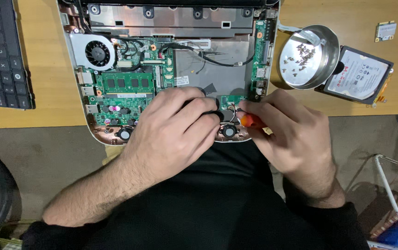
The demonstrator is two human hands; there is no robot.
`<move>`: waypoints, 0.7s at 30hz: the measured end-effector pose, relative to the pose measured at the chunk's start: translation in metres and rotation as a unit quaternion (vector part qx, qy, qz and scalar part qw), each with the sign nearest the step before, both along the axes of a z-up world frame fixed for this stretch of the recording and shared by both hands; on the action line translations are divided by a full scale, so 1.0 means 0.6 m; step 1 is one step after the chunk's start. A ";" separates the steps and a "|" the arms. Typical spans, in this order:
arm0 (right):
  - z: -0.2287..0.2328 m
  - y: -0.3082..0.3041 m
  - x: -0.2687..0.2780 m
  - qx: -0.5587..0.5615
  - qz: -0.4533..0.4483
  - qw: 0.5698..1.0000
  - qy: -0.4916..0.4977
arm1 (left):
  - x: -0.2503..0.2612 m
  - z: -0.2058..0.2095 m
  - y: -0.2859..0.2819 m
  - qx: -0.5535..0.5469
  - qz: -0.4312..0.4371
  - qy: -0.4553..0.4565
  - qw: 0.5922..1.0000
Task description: The person uses a screwdriver to unscrew and remove a small metal bracket from the motherboard of a disassembled laptop. They carefully detach the bracket and set it aside on the table.
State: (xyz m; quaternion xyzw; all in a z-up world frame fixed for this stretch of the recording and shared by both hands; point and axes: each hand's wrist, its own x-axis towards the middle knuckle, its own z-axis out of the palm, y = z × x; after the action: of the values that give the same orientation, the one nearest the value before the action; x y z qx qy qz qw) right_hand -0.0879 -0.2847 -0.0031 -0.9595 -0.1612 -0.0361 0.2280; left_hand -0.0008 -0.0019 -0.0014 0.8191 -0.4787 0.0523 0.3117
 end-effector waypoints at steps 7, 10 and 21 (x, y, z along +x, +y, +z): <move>0.017 -0.005 0.025 0.062 0.041 0.997 0.003 | 0.000 -0.003 0.002 0.010 -0.008 0.009 1.000; 0.020 -0.001 0.027 0.070 0.029 0.997 0.016 | 0.000 -0.002 0.002 0.015 -0.016 0.014 1.000; 0.007 -0.017 0.023 0.060 0.030 0.996 0.052 | -0.009 0.013 -0.017 0.101 0.028 -0.047 0.993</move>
State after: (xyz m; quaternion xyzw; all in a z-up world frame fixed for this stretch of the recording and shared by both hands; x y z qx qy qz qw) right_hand -0.0744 -0.2946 0.0009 -0.9393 -0.1756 0.0114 0.2945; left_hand -0.0060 -0.0123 0.0066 0.8562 -0.4724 0.0505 0.2030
